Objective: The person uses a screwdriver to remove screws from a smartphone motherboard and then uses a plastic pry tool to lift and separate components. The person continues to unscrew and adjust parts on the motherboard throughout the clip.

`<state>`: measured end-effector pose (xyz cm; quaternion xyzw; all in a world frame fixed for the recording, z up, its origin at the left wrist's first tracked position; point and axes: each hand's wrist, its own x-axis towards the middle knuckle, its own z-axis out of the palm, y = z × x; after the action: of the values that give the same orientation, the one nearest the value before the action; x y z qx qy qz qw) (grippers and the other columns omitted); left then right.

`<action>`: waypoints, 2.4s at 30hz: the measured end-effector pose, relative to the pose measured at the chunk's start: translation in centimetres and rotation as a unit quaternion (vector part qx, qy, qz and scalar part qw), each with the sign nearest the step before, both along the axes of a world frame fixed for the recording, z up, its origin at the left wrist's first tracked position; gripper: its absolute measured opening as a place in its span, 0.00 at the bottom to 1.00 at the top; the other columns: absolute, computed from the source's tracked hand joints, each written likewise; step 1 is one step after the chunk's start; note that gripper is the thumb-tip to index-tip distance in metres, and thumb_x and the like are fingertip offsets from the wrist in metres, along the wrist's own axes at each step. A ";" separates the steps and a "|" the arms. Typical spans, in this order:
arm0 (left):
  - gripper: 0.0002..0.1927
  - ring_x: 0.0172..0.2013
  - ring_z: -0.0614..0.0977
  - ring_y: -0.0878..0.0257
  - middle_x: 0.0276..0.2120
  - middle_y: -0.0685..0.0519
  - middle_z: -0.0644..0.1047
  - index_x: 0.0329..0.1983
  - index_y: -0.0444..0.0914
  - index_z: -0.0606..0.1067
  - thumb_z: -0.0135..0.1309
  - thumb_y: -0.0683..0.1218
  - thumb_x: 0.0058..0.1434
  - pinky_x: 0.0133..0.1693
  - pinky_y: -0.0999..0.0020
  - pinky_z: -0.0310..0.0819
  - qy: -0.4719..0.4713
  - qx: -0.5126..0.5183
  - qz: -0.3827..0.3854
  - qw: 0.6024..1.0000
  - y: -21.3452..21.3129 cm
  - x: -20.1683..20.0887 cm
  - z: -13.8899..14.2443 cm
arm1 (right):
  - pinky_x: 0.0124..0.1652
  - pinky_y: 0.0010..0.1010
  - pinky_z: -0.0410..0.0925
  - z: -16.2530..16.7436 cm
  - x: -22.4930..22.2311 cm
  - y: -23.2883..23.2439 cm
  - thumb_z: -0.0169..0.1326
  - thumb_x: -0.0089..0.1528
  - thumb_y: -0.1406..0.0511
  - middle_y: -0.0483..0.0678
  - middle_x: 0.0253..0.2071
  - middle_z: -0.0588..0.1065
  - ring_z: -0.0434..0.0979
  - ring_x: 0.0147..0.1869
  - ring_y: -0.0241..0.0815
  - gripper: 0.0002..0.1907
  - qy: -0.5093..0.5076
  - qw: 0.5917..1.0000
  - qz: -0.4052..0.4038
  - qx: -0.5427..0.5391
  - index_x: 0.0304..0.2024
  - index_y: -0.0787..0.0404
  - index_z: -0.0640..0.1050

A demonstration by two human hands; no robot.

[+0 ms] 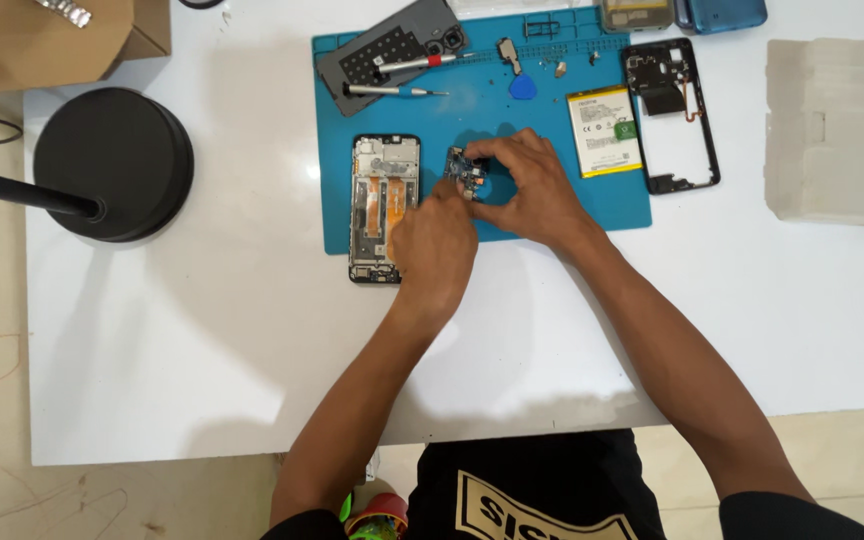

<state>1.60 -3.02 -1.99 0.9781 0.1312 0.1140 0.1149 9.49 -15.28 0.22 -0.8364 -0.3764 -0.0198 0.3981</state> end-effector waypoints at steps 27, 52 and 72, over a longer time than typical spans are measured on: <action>0.16 0.16 0.83 0.54 0.14 0.46 0.77 0.32 0.35 0.76 0.46 0.48 0.72 0.16 0.62 0.73 0.006 0.012 -0.010 1.000 0.1 0.1 -0.3 | 0.59 0.38 0.62 0.2 0.0 0.1 0.72 0.49 0.61 0.44 0.50 0.79 0.73 0.54 0.44 0.30 -0.003 1.000 0.005 0.005 0.53 0.57 0.78; 0.18 0.17 0.82 0.53 0.14 0.47 0.76 0.33 0.35 0.76 0.44 0.50 0.73 0.16 0.60 0.74 0.019 -0.014 -0.006 1.000 0.4 -0.5 -0.2 | 0.57 0.38 0.63 0.6 -0.1 0.2 0.74 0.50 0.60 0.45 0.48 0.78 0.72 0.54 0.45 0.30 0.012 1.000 -0.003 -0.007 0.53 0.56 0.78; 0.17 0.16 0.82 0.55 0.14 0.47 0.77 0.32 0.36 0.76 0.45 0.49 0.73 0.16 0.63 0.74 0.030 0.010 -0.001 1.000 0.0 0.2 0.0 | 0.57 0.38 0.63 0.8 -0.1 0.3 0.73 0.50 0.61 0.44 0.46 0.78 0.72 0.51 0.44 0.28 -0.002 1.000 -0.006 -0.007 0.52 0.56 0.79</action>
<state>1.79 -3.01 -2.04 0.9823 0.1321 0.0857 0.1016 9.36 -14.96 0.99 -0.8414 -0.3724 -0.0207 0.3911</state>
